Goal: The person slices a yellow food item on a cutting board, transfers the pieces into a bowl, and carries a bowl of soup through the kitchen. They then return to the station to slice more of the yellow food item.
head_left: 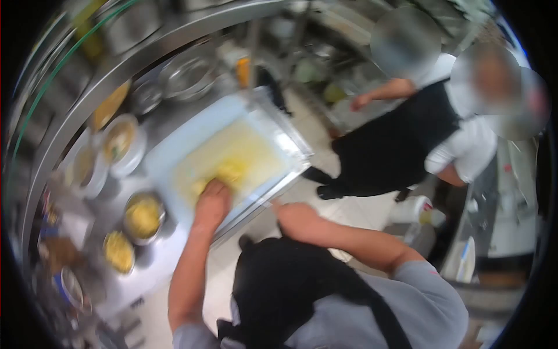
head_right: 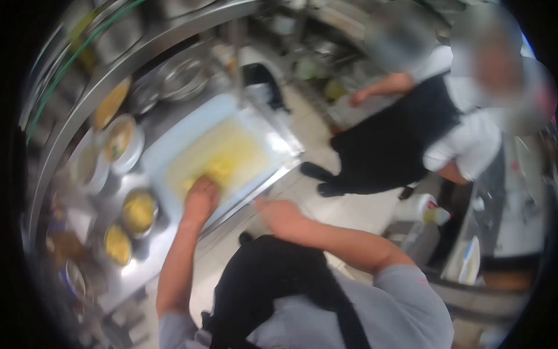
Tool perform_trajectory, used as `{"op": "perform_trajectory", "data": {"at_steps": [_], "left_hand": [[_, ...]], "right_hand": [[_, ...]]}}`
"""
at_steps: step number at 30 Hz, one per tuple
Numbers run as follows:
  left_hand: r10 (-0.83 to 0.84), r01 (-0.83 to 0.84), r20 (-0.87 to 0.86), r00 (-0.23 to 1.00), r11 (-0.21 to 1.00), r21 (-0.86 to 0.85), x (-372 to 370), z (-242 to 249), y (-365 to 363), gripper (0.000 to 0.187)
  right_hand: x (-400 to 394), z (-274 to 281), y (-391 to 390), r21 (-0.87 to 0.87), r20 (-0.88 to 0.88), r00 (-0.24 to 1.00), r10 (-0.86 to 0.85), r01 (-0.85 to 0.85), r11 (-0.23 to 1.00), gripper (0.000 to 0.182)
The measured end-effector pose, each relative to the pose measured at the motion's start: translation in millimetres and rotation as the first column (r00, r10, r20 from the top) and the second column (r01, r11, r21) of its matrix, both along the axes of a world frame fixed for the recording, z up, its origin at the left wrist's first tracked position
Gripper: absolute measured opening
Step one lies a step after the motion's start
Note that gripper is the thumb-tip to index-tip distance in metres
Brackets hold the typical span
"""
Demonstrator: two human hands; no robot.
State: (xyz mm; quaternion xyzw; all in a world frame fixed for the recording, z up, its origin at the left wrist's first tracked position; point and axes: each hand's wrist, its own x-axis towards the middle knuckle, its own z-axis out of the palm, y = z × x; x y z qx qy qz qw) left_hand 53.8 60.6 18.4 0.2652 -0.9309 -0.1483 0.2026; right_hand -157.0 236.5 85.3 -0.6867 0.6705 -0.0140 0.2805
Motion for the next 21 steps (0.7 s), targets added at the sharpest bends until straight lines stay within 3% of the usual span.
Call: {"op": "perform_trajectory", "data": {"at_steps": [1,2,3,4,5,7,8,10,11,13,21], "left_hand": [[-0.018,0.018,-0.011,1.000,1.000,-0.010,1,-8,-2,0.014],[0.003,-0.006,-0.077,0.997,0.999,-0.039,-1,-10,1,0.014],[-0.008,0.006,0.026,1.000,0.998,0.057,-2,-3,0,0.014],[-0.032,0.032,-0.009,0.999,0.999,0.007,-4,-9,-3,0.013],[-0.026,0.019,-0.090,0.996,0.997,-0.077,-8,-10,-2,0.011],[-0.040,0.036,-0.067,0.997,0.998,-0.058,-7,-4,2,0.009],[-0.022,0.021,-0.033,0.999,0.999,-0.026,-6,-3,2,0.008],[-0.020,0.018,-0.052,0.998,0.999,-0.042,-6,-3,5,0.007],[-0.008,0.004,-0.078,0.997,0.998,-0.056,-8,-3,5,0.005],[-0.010,0.008,-0.042,0.999,0.998,-0.057,-6,-2,4,0.005],[-0.033,0.029,-0.059,0.998,0.998,-0.061,-4,-3,5,0.006]], "right_hand": [[-1,-16,5,-0.081,0.004,1.000,0.020,-0.020,0.997,0.032],[1,-28,-1,0.081,0.036,0.999,-0.036,0.033,0.996,0.031],[6,-7,-9,0.180,0.096,0.985,-0.143,0.124,0.976,0.033],[5,14,-13,0.267,0.160,0.959,-0.235,0.187,0.945,0.034],[-2,16,-8,0.243,0.133,0.955,-0.267,0.229,0.942,0.034],[4,20,-1,0.063,0.071,0.993,-0.095,0.090,0.994,0.038],[4,21,-3,0.056,0.074,0.992,-0.101,0.097,0.994,0.038],[5,23,-4,0.199,0.140,0.973,-0.185,0.156,0.968,0.032],[5,19,-2,0.197,0.138,0.973,-0.186,0.157,0.968,0.032],[7,10,0,0.034,0.092,0.988,-0.124,0.121,0.992,0.032],[6,-8,6,0.109,0.118,0.984,-0.131,0.118,0.987,0.032]]}}
